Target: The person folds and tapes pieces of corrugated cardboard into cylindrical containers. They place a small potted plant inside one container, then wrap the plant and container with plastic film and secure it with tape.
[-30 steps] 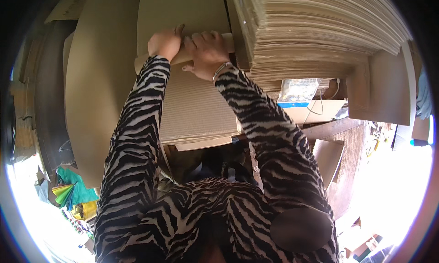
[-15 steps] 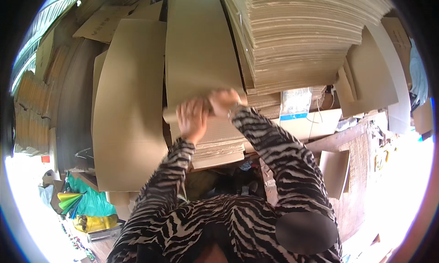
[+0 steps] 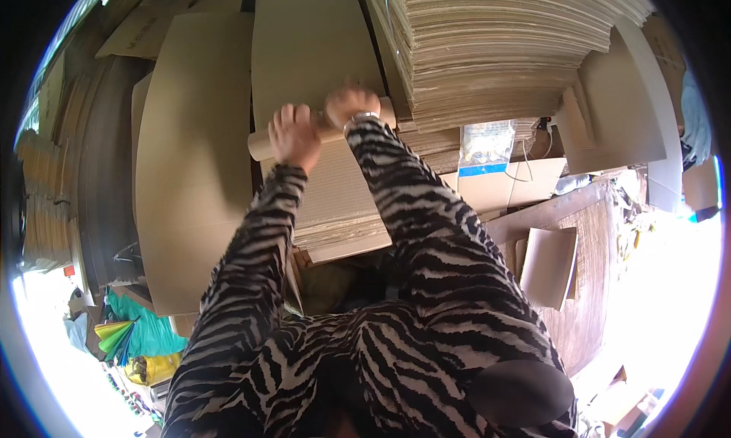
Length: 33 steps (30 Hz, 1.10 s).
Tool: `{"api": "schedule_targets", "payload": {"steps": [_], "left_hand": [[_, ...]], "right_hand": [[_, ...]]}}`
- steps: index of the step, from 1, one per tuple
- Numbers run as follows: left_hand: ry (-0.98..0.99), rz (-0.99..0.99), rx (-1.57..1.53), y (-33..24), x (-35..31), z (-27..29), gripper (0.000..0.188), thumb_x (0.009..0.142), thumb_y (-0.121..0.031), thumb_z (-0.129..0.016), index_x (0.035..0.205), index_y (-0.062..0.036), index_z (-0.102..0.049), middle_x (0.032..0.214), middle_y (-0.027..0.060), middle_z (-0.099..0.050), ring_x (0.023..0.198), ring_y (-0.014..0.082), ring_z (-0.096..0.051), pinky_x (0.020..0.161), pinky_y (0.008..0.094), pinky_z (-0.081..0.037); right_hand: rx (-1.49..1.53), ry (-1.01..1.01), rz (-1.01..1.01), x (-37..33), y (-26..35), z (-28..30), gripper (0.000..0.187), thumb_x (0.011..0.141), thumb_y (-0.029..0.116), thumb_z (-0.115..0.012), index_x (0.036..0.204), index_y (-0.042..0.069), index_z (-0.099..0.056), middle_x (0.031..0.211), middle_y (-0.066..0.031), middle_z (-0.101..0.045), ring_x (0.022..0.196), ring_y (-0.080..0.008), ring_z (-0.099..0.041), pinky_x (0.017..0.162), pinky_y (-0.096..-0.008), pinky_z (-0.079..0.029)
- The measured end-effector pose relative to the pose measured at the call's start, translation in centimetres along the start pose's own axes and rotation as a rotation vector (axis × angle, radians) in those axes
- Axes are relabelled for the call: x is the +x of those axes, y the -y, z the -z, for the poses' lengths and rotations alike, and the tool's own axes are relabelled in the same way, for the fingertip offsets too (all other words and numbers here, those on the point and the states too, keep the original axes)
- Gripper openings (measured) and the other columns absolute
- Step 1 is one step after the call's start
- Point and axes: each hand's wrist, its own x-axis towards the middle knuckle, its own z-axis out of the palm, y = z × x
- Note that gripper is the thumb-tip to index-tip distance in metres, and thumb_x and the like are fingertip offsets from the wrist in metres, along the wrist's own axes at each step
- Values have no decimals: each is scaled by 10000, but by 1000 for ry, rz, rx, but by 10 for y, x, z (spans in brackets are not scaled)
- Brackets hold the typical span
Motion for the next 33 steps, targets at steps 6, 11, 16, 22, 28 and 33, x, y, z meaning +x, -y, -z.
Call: {"api": "schedule_targets", "payload": {"steps": [6, 11, 16, 22, 28, 33], "left_hand": [[176, 89, 24, 31, 33, -19, 241, 904, -305, -522, 875, -108, -658, 967, 91, -617, 892, 305, -618, 784, 455, -495], [343, 120, 11, 26, 96, -14, 363, 965, -344, -433, 999, -105, -705, 1043, 94, -656, 965, 286, -634, 831, 447, -497], [-8, 46, -30, 44, 67, -49, 307, 933, -318, -469, 911, -86, -670, 973, 134, -668, 892, 339, -642, 787, 494, -510], [439, 223, -81, 43, 135, -48, 375, 935, -377, -430, 923, -105, -687, 979, 148, -692, 902, 359, -667, 781, 473, -538], [230, 203, -58, 42, 161, -63, 361, 930, -384, -481, 906, -103, -707, 955, 120, -705, 823, 320, -691, 701, 427, -559], [213, -63, -73, 39, 72, -37, 324, 951, -322, -483, 1097, -94, -660, 1099, 128, -646, 1040, 308, -599, 938, 448, -469]], "right_hand": [[-11, -300, 285, -11, 21, 1, 196, 869, 255, -542, 880, 86, -639, 886, -114, -639, 859, -298, -643, 813, -449, -496], [-115, 29, 149, 48, 17, 4, 312, 920, 258, -443, 1017, 34, -637, 1056, -201, -629, 1049, -335, -595, 879, -466, -486], [76, 271, 40, 75, 28, 17, 413, 954, 268, -373, 1254, 70, -576, 1286, -228, -538, 1207, -365, -518, 1042, -474, -404], [-161, -150, 495, 37, -4, 11, 652, 779, 471, -720, 1251, 62, -532, 1208, -79, -578, 1191, -277, -493, 1044, -489, -321], [-286, 124, 346, 86, 8, 20, 748, 653, 536, -790, 1204, 82, -568, 1222, -93, -585, 1210, -295, -497, 1018, -487, -364], [-322, 161, 518, 43, 1, 39, 695, 634, 504, -787, 1170, 107, -594, 1176, -90, -609, 1179, -301, -529, 983, -529, -410]]}}
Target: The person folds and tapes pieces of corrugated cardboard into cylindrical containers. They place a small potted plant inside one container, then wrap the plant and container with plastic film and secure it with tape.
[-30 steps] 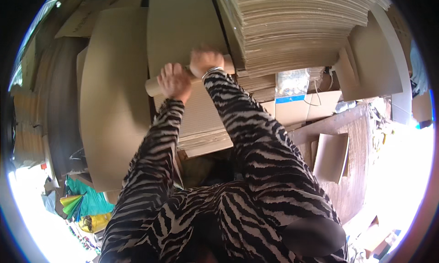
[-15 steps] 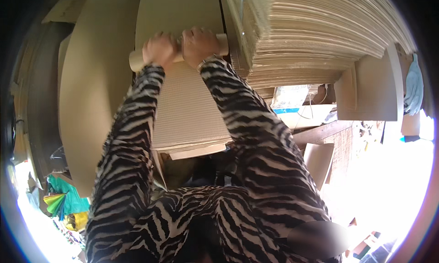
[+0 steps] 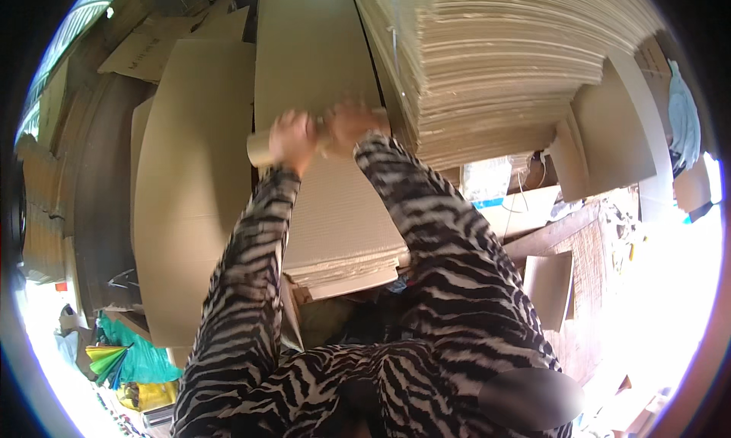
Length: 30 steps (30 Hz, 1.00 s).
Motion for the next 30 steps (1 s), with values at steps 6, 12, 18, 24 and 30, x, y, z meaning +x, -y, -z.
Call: {"api": "schedule_targets", "payload": {"steps": [6, 12, 18, 24, 30], "left_hand": [[-123, -23, -42, -69, -196, 54, 486, 871, -344, -590, 1266, -62, -555, 1303, 97, -512, 1209, 319, -479, 1039, 510, -329], [359, 206, -6, -35, -107, 40, 258, 907, -330, -558, 1014, -98, -598, 1038, 80, -616, 919, 264, -601, 860, 469, -438], [-238, 155, 190, -50, -65, 26, 221, 913, -308, -546, 883, -99, -611, 974, 86, -627, 915, 284, -600, 827, 465, -452], [74, 139, 122, -4, -29, 33, 306, 926, -349, -485, 897, -117, -684, 874, 133, -667, 829, 353, -643, 766, 467, -522], [-65, 250, 88, 13, 23, 15, 301, 925, -331, -500, 850, -98, -674, 829, 139, -665, 773, 360, -653, 719, 472, -528]], "right_hand": [[234, 18, 55, -135, 70, 21, 649, 603, 481, -814, 1078, 77, -631, 1074, -64, -633, 1122, -264, -557, 991, -423, -426], [232, -489, -89, -126, 71, -3, 463, 765, 382, -716, 1092, 66, -629, 1098, -68, -633, 1073, -260, -564, 987, -486, -385], [203, -9, -373, -23, 18, -40, 402, 965, 407, -454, 988, 100, -713, 1022, -126, -700, 997, -300, -650, 902, -488, -468], [157, -512, -178, -15, 41, -16, 322, 910, 351, -537, 982, 79, -693, 979, -136, -682, 935, -297, -630, 898, -454, -457], [213, -87, -286, 50, 9, -11, 344, 910, 362, -516, 930, 80, -713, 922, -162, -694, 913, -306, -656, 838, -446, -492]]}}
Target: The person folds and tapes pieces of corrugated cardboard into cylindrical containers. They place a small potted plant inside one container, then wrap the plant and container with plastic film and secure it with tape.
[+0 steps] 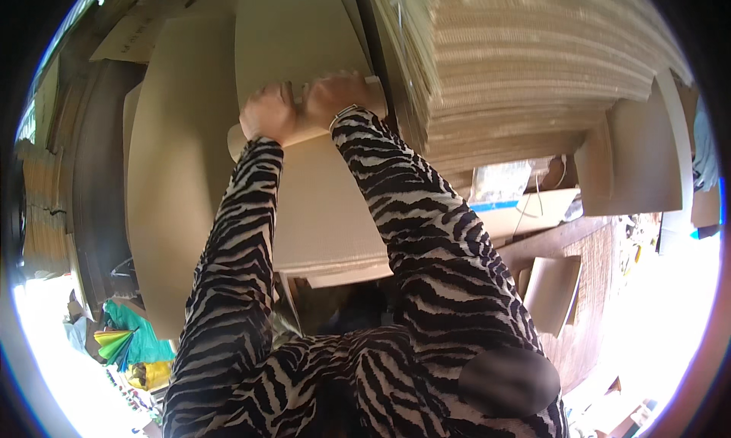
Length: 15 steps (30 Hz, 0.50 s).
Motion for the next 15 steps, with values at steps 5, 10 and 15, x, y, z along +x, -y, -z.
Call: {"api": "schedule_targets", "payload": {"steps": [5, 10, 15], "left_hand": [[-342, -119, -84, -5, -13, -13, 208, 876, -254, -541, 837, -93, -666, 858, 81, -661, 844, 265, -637, 761, 413, -481], [34, -81, 12, 10, 25, -10, 263, 887, -259, -510, 753, -105, -675, 830, 75, -692, 803, 269, -666, 736, 421, -507], [-47, -14, -113, 4, 48, -13, 341, 911, -306, -484, 712, -110, -680, 786, 72, -699, 797, 275, -675, 743, 416, -517]], "right_hand": [[116, 75, -90, 36, 3, 4, 323, 901, 361, -540, 916, 88, -711, 950, -150, -702, 936, -317, -662, 834, -445, -503], [10, -183, 243, 18, -11, -3, 396, 808, 399, -676, 1060, 94, -661, 1048, -107, -677, 1024, -278, -635, 900, -473, -457], [-158, 190, 165, 23, -6, 28, 669, 638, 378, -837, 1209, 139, -584, 1162, -90, -621, 1159, -279, -558, 998, -483, -404]]}}
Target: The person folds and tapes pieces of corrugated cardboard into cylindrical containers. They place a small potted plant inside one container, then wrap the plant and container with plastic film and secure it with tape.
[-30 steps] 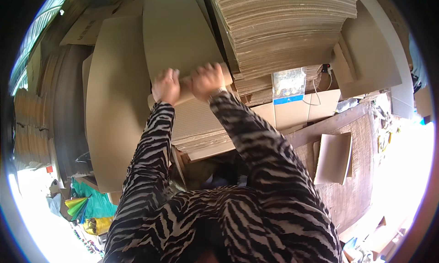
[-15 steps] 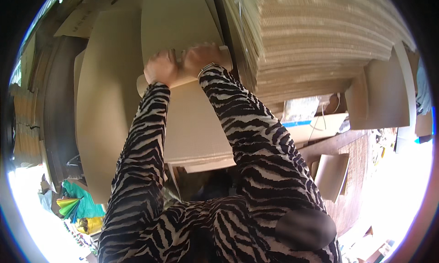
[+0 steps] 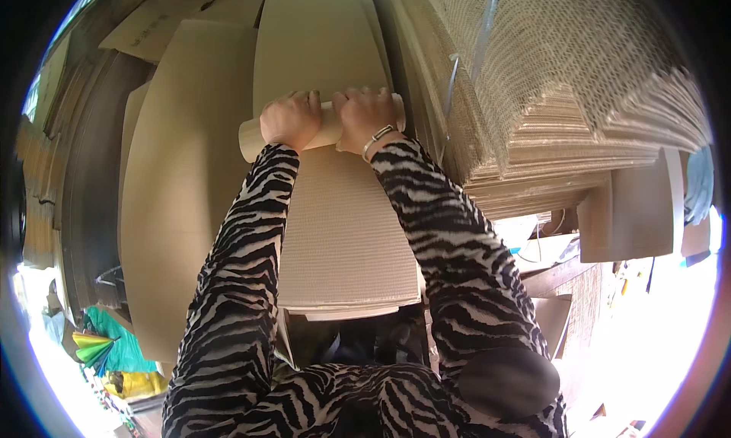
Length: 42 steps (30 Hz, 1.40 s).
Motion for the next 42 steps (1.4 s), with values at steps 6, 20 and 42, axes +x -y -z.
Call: {"api": "schedule_targets", "payload": {"steps": [6, 20, 42], "left_hand": [[-240, -51, 21, 8, -40, -6, 251, 933, -304, -514, 888, -112, -670, 964, 75, -676, 936, 258, -633, 851, 430, -470], [774, 385, -87, 62, -96, 65, 699, 950, -500, -434, 1429, 4, -361, 1318, 251, -545, 1174, 374, -562, 1008, 443, -442], [90, -317, 109, 6, -167, 70, 577, 857, -547, -557, 1162, -58, -578, 1155, 118, -593, 1101, 305, -544, 979, 517, -371]], "right_hand": [[-167, -247, 6, -12, 21, -19, 513, 696, 307, -780, 1134, 119, -591, 1140, -79, -628, 1148, -305, -550, 973, -450, -436], [-11, -255, 89, -177, 60, -14, 481, 658, 157, -699, 1107, 43, -566, 1011, -90, -583, 971, -274, -552, 852, -409, -442], [163, 90, 72, -126, 27, 18, 611, 596, 387, -814, 1082, 56, -648, 1090, -159, -642, 1048, -291, -621, 873, -417, -520]]}}
